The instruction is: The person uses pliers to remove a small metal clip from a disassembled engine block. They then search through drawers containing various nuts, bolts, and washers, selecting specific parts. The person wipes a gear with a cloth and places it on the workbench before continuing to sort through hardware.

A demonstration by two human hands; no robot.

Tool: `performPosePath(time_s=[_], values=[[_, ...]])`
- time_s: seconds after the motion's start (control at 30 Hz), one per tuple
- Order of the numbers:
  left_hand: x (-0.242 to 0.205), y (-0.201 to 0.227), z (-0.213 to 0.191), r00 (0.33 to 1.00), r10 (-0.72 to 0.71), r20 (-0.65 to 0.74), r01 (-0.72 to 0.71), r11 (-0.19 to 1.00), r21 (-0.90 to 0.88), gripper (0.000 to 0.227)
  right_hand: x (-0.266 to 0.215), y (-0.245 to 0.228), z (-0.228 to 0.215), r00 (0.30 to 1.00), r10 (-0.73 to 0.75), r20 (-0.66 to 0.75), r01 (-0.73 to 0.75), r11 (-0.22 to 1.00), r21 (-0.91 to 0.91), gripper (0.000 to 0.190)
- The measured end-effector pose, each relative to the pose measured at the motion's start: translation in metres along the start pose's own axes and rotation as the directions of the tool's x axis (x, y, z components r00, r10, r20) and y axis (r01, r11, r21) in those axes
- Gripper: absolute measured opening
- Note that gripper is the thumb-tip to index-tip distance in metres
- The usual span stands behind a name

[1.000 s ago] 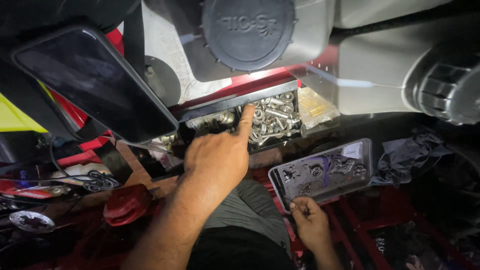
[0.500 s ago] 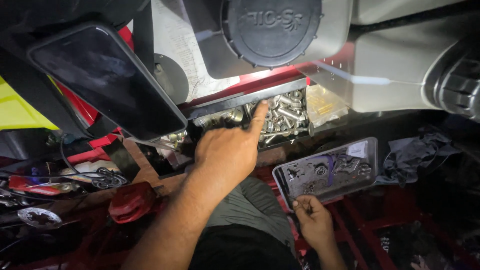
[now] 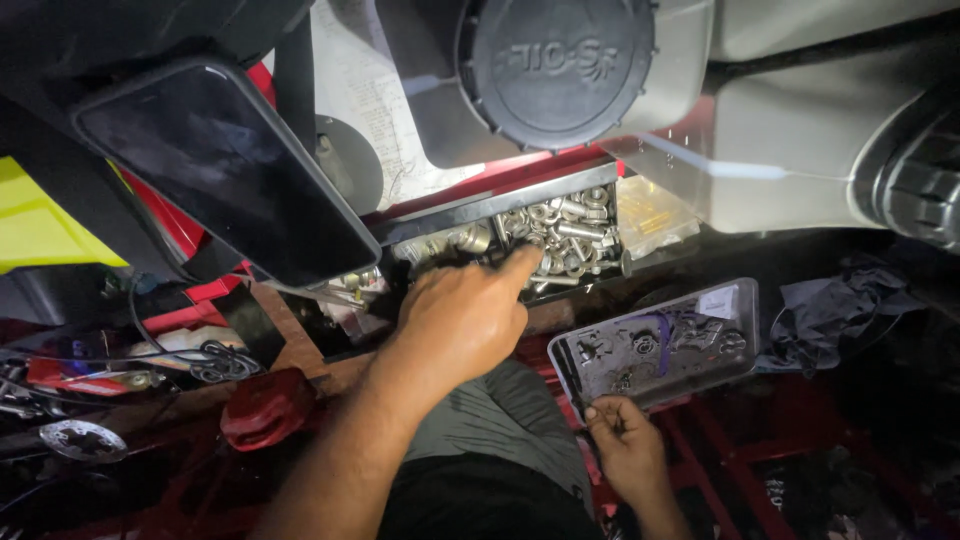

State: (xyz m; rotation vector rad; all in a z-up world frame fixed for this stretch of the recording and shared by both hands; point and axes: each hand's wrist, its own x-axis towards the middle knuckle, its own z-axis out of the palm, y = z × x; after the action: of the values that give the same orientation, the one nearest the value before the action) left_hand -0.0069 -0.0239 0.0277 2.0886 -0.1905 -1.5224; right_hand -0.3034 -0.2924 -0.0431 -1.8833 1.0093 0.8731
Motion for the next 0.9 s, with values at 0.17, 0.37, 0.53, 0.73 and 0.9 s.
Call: performPosePath(time_s=[0.17, 0.37, 0.53, 0.73, 0.9], values=[[0.006, -0.007, 0.030, 0.996, 0.078, -0.036, -0.071, 0.984, 0.163, 0.058, 0.001, -0.005, 0.002, 1.000, -0.010, -0.008, 0.010, 1.000, 0.002, 0.007], [0.008, -0.010, 0.037, 0.989, 0.100, -0.111, -0.075, 0.975, 0.211, 0.050, 0.003, -0.007, 0.003, 0.999, -0.038, 0.005, 0.038, 0.998, 0.055, 0.006], [0.006, 0.008, 0.004, 0.995, -0.025, 0.098, 0.016, 0.996, 0.088, 0.083, 0.001, -0.016, -0.001, 1.000, 0.022, -0.022, -0.023, 0.999, -0.044, 0.009], [0.014, 0.010, 0.013, 0.997, -0.039, 0.072, 0.020, 0.968, 0.250, 0.076, 0.002, -0.004, -0.006, 0.999, 0.043, -0.011, -0.043, 0.999, 0.024, 0.010], [0.008, 0.020, -0.003, 0.979, -0.100, 0.177, 0.048, 0.960, 0.276, 0.074, 0.002, -0.005, -0.008, 1.000, 0.025, -0.005, -0.025, 0.999, 0.043, 0.010]])
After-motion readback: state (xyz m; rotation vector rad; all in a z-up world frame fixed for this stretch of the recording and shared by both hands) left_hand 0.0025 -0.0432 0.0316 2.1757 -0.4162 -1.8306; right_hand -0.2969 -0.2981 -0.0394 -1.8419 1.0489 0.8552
